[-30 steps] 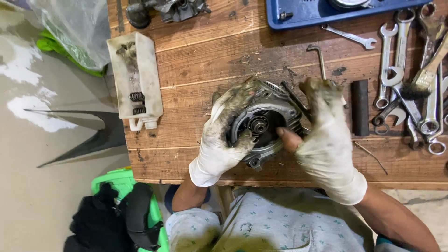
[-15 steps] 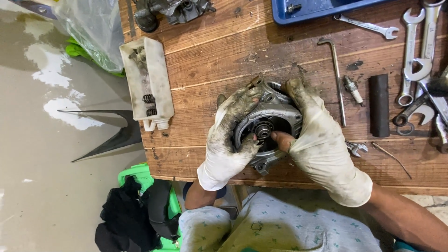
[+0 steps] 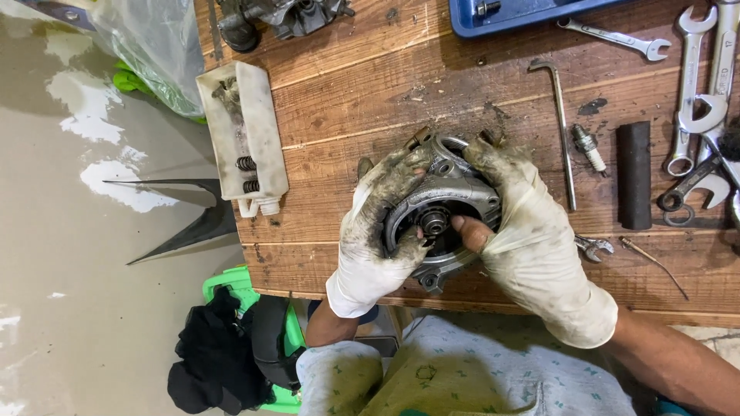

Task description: Installing and positioning a camshaft into a motorcycle engine cylinder head on a workbench.

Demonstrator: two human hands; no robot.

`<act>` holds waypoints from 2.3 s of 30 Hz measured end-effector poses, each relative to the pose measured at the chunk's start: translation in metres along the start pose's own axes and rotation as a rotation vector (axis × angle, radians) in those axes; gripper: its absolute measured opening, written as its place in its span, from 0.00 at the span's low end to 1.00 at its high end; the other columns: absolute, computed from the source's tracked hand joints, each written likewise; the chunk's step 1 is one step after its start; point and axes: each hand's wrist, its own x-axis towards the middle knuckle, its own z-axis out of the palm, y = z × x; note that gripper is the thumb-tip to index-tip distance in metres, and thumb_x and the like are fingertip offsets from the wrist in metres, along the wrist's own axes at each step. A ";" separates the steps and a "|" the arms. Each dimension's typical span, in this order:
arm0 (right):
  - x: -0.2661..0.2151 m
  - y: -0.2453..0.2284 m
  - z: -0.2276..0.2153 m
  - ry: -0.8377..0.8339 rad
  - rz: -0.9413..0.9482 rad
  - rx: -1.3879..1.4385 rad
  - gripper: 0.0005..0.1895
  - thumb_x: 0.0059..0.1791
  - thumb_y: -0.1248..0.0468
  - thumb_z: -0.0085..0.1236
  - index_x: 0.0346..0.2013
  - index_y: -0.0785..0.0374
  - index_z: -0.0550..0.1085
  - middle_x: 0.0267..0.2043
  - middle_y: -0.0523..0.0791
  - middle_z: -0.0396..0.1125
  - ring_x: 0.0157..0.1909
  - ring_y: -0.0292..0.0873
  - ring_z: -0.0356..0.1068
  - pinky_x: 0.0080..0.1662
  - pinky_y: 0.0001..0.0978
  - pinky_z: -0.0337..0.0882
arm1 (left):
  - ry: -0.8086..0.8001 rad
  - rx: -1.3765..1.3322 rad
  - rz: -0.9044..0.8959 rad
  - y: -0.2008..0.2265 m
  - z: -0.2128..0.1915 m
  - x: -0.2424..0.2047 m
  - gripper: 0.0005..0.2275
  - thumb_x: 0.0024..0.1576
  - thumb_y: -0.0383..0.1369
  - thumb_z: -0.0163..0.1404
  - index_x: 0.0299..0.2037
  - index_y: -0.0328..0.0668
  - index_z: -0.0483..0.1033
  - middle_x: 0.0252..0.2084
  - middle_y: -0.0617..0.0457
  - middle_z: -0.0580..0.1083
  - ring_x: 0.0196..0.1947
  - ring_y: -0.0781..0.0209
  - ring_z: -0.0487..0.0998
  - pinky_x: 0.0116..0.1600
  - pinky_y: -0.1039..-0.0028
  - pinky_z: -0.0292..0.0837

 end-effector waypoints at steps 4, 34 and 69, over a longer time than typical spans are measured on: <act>-0.002 0.002 0.000 0.016 -0.025 -0.037 0.42 0.38 0.62 0.66 0.67 0.60 0.65 0.62 0.53 0.64 0.63 0.56 0.64 0.63 0.40 0.60 | -0.002 0.011 -0.009 0.002 0.002 -0.001 0.21 0.66 0.44 0.47 0.66 0.44 0.68 0.70 0.44 0.68 0.75 0.44 0.65 0.82 0.51 0.60; -0.002 0.002 -0.001 0.043 -0.103 0.027 0.37 0.39 0.65 0.68 0.62 0.64 0.68 0.58 0.53 0.65 0.61 0.57 0.64 0.62 0.44 0.61 | 0.016 0.050 -0.039 0.010 0.004 -0.004 0.18 0.68 0.43 0.45 0.62 0.42 0.72 0.66 0.43 0.71 0.74 0.41 0.67 0.82 0.46 0.56; 0.072 -0.050 -0.036 0.080 -1.303 -1.111 0.18 0.50 0.68 0.42 0.55 0.55 0.65 0.41 0.38 0.65 0.58 0.44 0.75 0.43 0.40 0.69 | 0.027 -0.538 -0.181 -0.059 -0.015 0.028 0.31 0.51 0.15 0.57 0.68 0.36 0.68 0.62 0.38 0.73 0.62 0.54 0.73 0.65 0.62 0.75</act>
